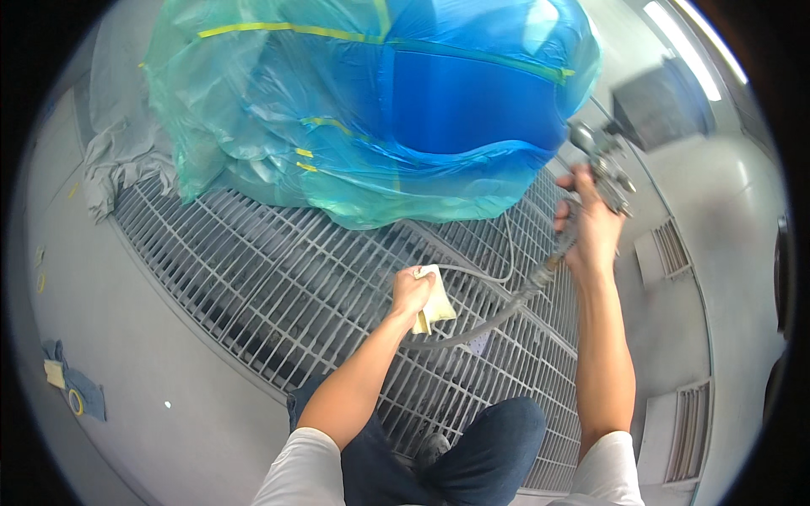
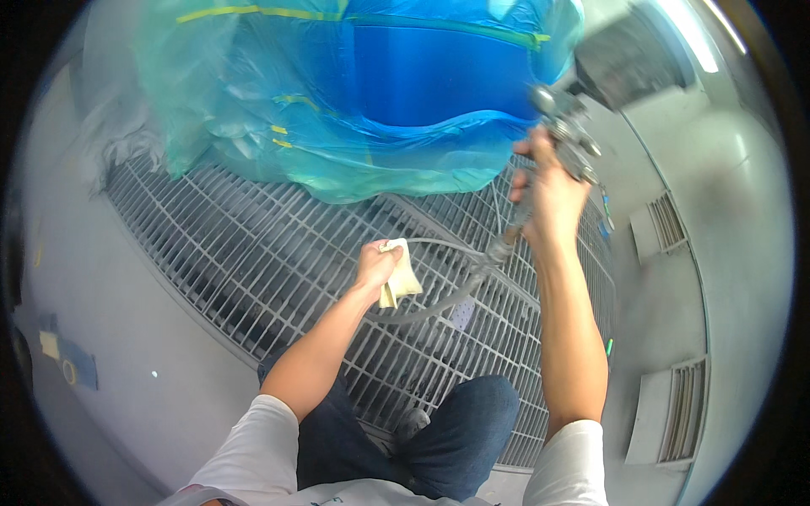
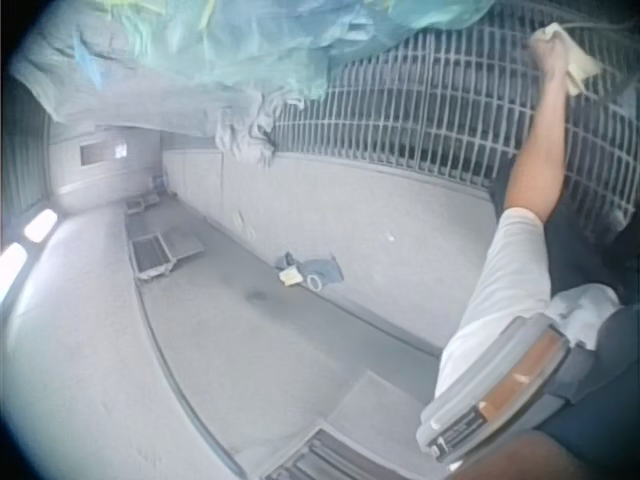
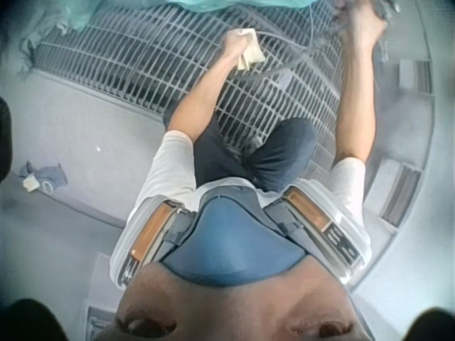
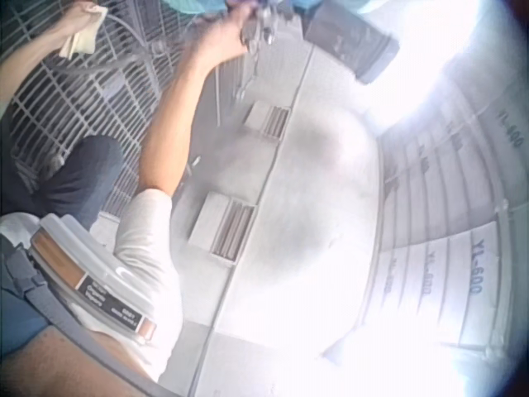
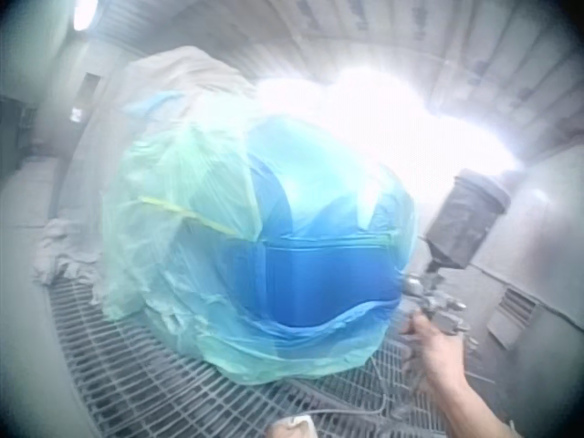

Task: The person uses a spray gun to apply paint to a blue car part covered with protective plastic and tape. The person holds a cloth in the other hand and moves around the part to cover different areas. The person then walks to a workbench and pours paint from a can into the spray gun's container.

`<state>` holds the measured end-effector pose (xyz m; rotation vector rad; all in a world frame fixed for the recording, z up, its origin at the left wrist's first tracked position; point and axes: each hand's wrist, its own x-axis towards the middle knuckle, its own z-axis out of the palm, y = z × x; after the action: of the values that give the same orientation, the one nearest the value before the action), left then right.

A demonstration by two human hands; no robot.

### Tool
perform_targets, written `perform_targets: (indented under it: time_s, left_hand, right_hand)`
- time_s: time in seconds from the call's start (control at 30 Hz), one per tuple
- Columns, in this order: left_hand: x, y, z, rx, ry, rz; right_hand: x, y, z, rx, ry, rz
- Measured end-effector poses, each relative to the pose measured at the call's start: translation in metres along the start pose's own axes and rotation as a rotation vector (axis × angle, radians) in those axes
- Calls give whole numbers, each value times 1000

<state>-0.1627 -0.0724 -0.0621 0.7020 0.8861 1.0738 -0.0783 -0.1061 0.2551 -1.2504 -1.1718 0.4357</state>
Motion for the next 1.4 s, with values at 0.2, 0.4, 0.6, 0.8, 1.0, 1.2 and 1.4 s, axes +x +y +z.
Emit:
perform_targets:
  time_s: [0.2, 0.4, 0.6, 0.8, 1.0, 1.2, 1.4]
  left_hand:
    - [-12, -1, 24, 53, -212, -50]
    - [-23, -1, 57, 156, -511, -77]
    - [-20, -9, 86, 142, -583, -53]
    - [-36, -6, 132, 492, -701, 99]
    - [-71, -2, 196, 853, -655, 36]
    - [-95, -23, 262, 1158, -575, 51]
    - [-96, -30, 333, 1157, -417, -145]
  right_hand:
    - [10, -15, 28, 102, -418, 38]
    - [71, -5, -51, -30, -137, 58]
    - [134, 51, -152, -2, 87, 148]
    - [150, 69, -171, 109, 87, 177]
    - [181, 39, -189, 293, -438, 252]
    - [276, 53, -244, 140, -291, 438]
    - [334, 62, -287, 9, -146, 498]
